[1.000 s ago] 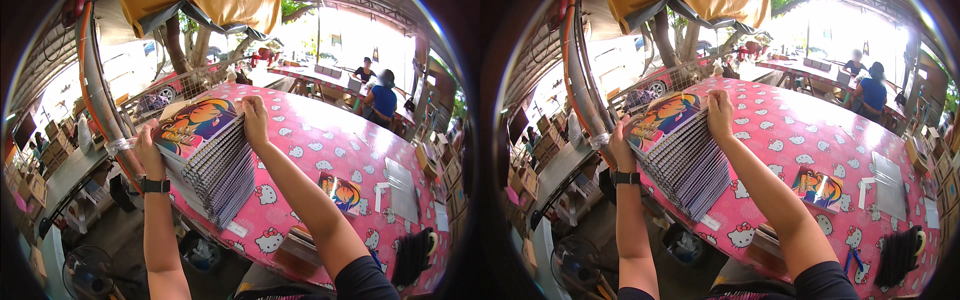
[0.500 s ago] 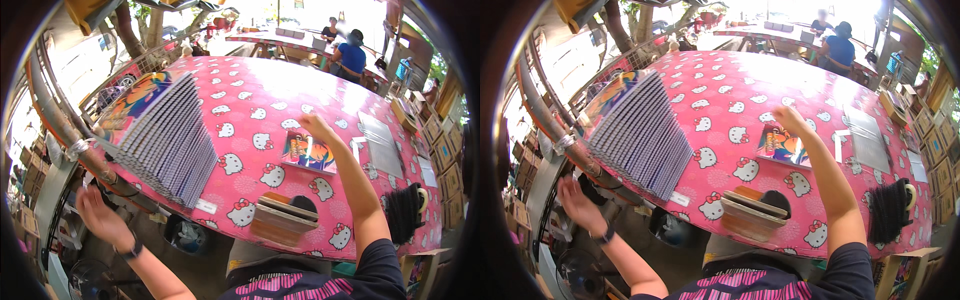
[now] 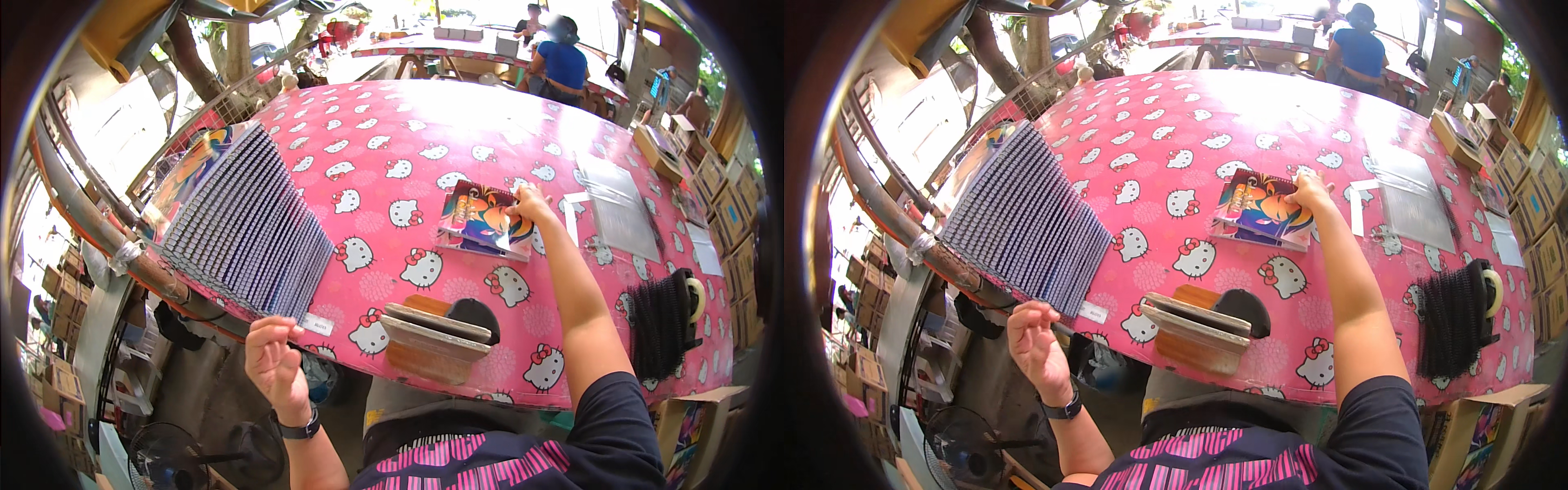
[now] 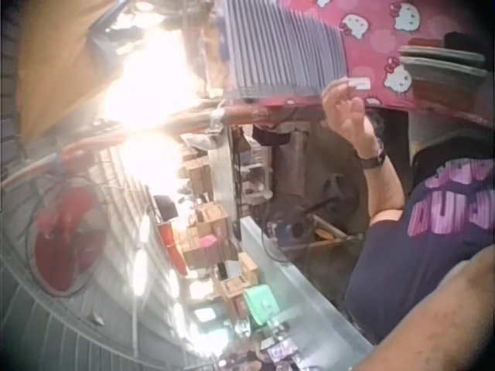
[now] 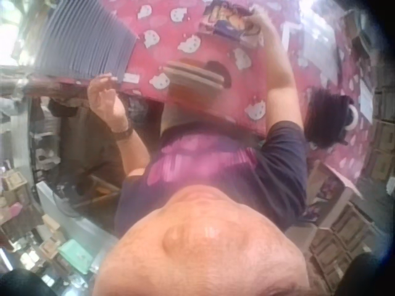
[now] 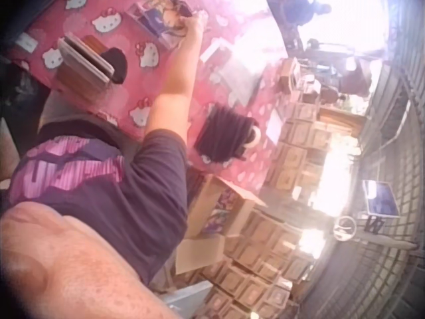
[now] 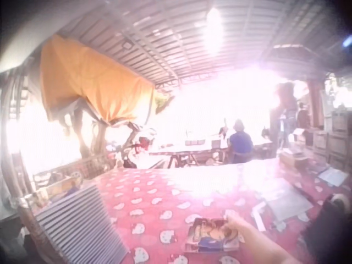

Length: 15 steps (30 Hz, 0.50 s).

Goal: The person takes a plastic spiral binding coil and threads it through the pre-punched holes of a notebook, using a small black block as a manual aid to rotate the coil. They complete multiple notebooks and stack them on a table.

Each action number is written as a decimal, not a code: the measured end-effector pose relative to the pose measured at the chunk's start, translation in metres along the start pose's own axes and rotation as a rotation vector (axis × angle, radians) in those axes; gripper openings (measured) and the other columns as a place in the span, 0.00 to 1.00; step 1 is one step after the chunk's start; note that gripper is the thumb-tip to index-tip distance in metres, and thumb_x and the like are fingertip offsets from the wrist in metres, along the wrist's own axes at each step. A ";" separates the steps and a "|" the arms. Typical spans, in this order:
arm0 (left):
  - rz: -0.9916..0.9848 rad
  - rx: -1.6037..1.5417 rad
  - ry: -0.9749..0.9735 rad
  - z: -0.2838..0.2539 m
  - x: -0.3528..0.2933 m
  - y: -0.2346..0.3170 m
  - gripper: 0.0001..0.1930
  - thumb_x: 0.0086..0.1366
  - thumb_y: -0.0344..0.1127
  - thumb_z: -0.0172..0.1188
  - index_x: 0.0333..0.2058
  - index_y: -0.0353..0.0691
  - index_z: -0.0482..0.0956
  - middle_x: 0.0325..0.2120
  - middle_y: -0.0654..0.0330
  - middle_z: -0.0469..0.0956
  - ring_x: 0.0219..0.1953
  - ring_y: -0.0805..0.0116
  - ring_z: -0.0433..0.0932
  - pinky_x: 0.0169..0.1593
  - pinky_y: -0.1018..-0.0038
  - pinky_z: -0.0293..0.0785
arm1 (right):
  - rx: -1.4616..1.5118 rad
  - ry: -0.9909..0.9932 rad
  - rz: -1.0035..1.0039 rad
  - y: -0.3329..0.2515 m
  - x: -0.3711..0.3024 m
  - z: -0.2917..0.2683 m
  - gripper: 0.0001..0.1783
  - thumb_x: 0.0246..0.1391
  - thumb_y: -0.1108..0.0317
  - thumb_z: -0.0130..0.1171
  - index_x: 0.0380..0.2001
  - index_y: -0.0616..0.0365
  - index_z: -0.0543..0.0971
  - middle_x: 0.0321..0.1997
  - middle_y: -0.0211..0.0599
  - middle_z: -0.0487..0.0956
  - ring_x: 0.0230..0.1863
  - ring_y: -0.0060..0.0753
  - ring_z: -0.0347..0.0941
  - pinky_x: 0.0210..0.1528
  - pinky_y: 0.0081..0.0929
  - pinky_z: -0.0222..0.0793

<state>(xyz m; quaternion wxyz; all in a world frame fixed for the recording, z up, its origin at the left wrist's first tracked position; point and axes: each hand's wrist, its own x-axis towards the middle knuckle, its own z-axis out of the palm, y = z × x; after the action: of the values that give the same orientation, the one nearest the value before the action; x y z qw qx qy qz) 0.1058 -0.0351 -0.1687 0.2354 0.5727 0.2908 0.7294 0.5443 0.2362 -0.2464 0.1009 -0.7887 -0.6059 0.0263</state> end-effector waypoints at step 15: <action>-0.143 -0.059 -0.085 0.025 -0.008 -0.019 0.17 0.52 0.32 0.60 0.41 0.35 0.72 0.45 0.54 0.70 0.40 0.73 0.70 0.45 0.75 0.67 | 0.288 -0.073 0.236 0.073 -0.012 0.005 0.29 0.28 0.46 0.76 0.23 0.62 0.79 0.33 0.44 0.81 0.38 0.39 0.77 0.42 0.34 0.71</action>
<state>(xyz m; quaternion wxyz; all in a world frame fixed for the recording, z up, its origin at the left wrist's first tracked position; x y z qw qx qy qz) 0.1327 -0.0233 -0.1829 0.3158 0.5735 0.2990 0.6942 0.6098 0.2075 -0.2657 0.1870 -0.8302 -0.5023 0.1531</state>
